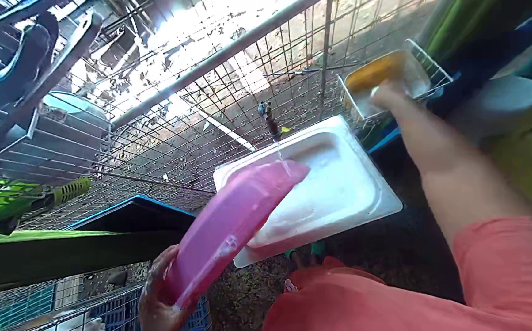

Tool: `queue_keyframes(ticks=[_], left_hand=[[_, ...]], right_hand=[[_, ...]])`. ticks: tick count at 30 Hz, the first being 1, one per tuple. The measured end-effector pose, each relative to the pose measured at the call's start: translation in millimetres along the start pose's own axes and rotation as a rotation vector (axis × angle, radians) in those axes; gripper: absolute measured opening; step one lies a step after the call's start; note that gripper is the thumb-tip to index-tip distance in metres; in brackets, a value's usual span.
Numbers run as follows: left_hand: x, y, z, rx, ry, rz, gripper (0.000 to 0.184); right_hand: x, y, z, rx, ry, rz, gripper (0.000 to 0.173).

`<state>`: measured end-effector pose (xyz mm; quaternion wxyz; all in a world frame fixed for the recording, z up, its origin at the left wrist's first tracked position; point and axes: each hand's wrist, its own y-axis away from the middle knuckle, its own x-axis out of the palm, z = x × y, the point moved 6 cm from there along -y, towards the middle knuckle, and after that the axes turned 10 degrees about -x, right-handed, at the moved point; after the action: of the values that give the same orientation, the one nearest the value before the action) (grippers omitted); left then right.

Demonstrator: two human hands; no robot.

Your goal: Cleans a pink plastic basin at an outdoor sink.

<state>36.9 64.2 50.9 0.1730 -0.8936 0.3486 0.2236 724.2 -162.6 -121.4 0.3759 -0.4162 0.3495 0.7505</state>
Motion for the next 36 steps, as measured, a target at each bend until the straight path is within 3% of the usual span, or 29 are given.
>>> queue_keyframes(ticks=[2,4,7,10,13,16,20,22,23,24,27,30,32,36], left_hand=[[17,-6,-10,0.132,-0.058,0.065,0.073],[42,-14,-14,0.263,-0.14,0.079,0.069],[83,-32,-7,0.439,-0.198,0.134,0.053],[117,-54,32,0.5,-0.274,0.131,0.031],[121,-79,96,0.267,-0.172,0.039,0.029],[109,-91,156,-0.218,0.33,-0.078,0.044],[99,-60,215,-0.619,0.667,-0.165,0.059],[95,-41,245,-0.781,0.814,-0.185,0.05],[95,-34,250,-0.855,0.836,-0.189,0.056],[98,-32,248,-0.915,0.777,-0.196,0.065],[132,-36,234,-1.019,0.489,-0.126,0.05],[194,-42,248,-1.073,0.475,-0.029,0.047],[229,-43,274,-1.087,0.533,-0.043,0.05],[249,-42,303,-1.084,0.429,-0.093,0.043]], right_hand=[[27,1,11,-0.04,0.225,0.249,0.046],[36,4,24,-0.038,0.335,0.359,0.04],[40,-6,18,0.001,0.336,0.299,0.037],[21,-7,10,0.055,0.109,0.059,0.036],[-3,0,19,-0.014,-0.189,-0.251,0.047],[-25,47,50,-0.145,-0.532,-0.384,0.049],[0,130,96,-0.255,-0.754,-0.159,0.041],[40,158,106,-0.267,-0.72,-0.02,0.038],[66,170,109,-0.289,-0.678,0.062,0.037],[94,181,115,-0.334,-0.615,0.138,0.037],[166,239,158,-0.602,-0.386,0.389,0.04],[217,292,185,-0.891,-0.166,0.464,0.054],[233,268,179,-0.834,-0.009,0.487,0.065],[232,144,144,-0.537,0.149,0.332,0.068]])
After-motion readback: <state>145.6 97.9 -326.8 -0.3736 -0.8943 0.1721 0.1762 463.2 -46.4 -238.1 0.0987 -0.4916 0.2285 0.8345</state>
